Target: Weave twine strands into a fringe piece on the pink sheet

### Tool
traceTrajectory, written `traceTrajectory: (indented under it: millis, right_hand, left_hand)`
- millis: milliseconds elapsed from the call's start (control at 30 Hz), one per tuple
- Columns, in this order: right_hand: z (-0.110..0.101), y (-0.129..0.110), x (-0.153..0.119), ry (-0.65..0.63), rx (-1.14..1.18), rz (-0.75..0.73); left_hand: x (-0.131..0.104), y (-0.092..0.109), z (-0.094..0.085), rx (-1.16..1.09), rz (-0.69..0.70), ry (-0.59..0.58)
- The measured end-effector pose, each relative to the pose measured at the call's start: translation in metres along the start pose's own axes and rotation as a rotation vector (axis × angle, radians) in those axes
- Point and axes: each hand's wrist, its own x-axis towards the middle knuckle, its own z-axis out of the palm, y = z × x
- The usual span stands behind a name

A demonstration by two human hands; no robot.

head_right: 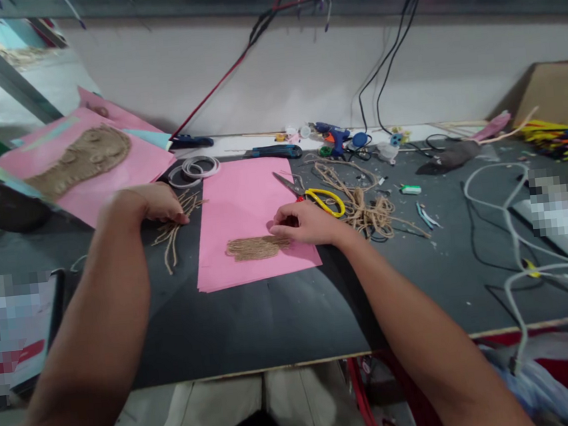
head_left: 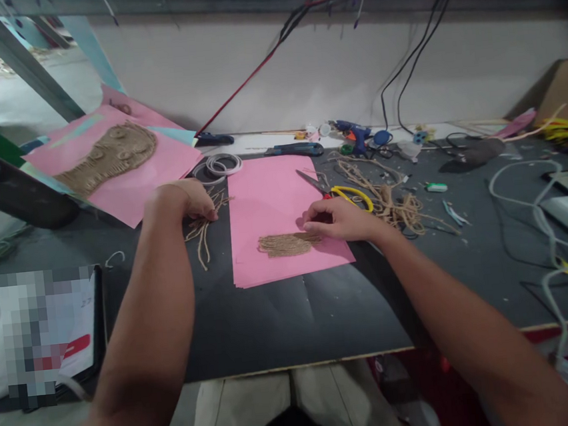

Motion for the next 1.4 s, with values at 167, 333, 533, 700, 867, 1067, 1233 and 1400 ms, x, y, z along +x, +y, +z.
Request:
traceTrajectory:
  millis: [167, 333, 533, 700, 867, 1067, 1233, 1400]
  right_hand:
    - [-0.001, -0.003, 0.000, -0.001, -0.018, -0.002]
    - [-0.001, -0.003, -0.001, -0.007, 0.000, -0.001]
    - [0.000, -0.004, 0.000, -0.001, -0.012, -0.013]
    - [0.000, -0.004, 0.000, 0.009, -0.032, -0.029]
    - [0.000, -0.003, 0.001, 0.009, -0.044, -0.023]
    - [0.000, -0.003, 0.001, 0.007, -0.055, -0.021]
    - [0.001, -0.004, 0.001, 0.012, -0.055, -0.020]
    - [0.002, -0.001, 0.000, 0.033, 0.001, -0.028]
  left_hand:
    - [-0.011, 0.011, -0.004, 0.038, -0.162, -0.041]
    - [-0.019, 0.010, -0.009, 0.074, -0.128, 0.007]
    - [-0.033, 0.017, -0.016, 0.105, -0.106, 0.154]
    - [-0.045, 0.027, -0.023, 0.133, -0.149, 0.204]
    - [-0.056, 0.033, -0.028, 0.110, -0.183, 0.237]
    - [-0.059, 0.038, -0.028, 0.046, -0.056, 0.317]
    - [-0.052, 0.059, -0.020, 0.010, 0.170, 0.279]
    - [-0.038, 0.087, -0.006, 0.033, 0.362, 0.239]
